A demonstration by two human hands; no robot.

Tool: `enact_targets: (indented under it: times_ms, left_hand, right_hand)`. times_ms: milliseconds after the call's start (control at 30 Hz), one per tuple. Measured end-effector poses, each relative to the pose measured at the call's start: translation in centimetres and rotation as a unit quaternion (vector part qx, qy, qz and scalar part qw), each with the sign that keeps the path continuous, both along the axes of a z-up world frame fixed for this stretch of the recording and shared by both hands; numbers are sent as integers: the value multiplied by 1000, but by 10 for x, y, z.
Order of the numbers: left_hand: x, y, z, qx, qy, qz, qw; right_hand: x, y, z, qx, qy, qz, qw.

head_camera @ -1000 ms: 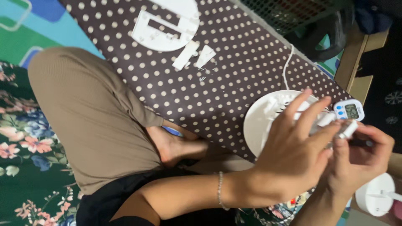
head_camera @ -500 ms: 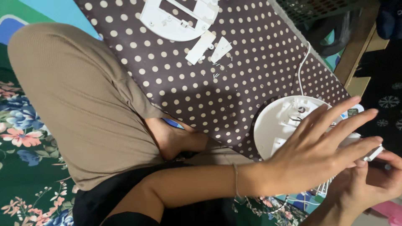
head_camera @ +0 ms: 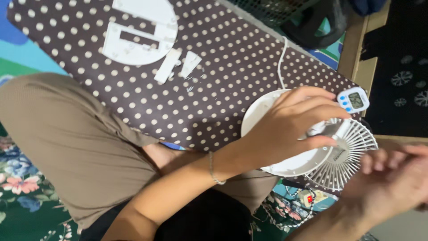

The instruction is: The person assembles a small white fan by attaching plastic components and securing them with screws. They use a screwdriver to fasten parts together and connect wires to the motor housing.

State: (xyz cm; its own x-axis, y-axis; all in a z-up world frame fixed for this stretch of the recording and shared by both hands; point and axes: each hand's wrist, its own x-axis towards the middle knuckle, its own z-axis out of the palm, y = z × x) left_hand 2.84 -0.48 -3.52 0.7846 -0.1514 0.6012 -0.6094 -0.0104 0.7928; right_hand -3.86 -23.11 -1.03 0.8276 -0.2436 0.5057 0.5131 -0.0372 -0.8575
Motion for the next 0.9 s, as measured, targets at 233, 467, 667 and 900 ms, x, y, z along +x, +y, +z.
enact_targets:
  times_ms: [233,467,667,900]
  left_hand:
    - [2,22,14,-5,14,-59,998]
    - [2,24,27,14,26,-43,999]
    - [1,27,32,20,53,-56,997]
    - [-1,28,32,25,49,-64,996]
  right_hand:
    - [4,23,0,129,5,-37,991]
    - [14,41,-2,223,28,-74,972]
    - [17,55,-8,232,18,-96,968]
    - [13,70,-20,165,-31,-133,977]
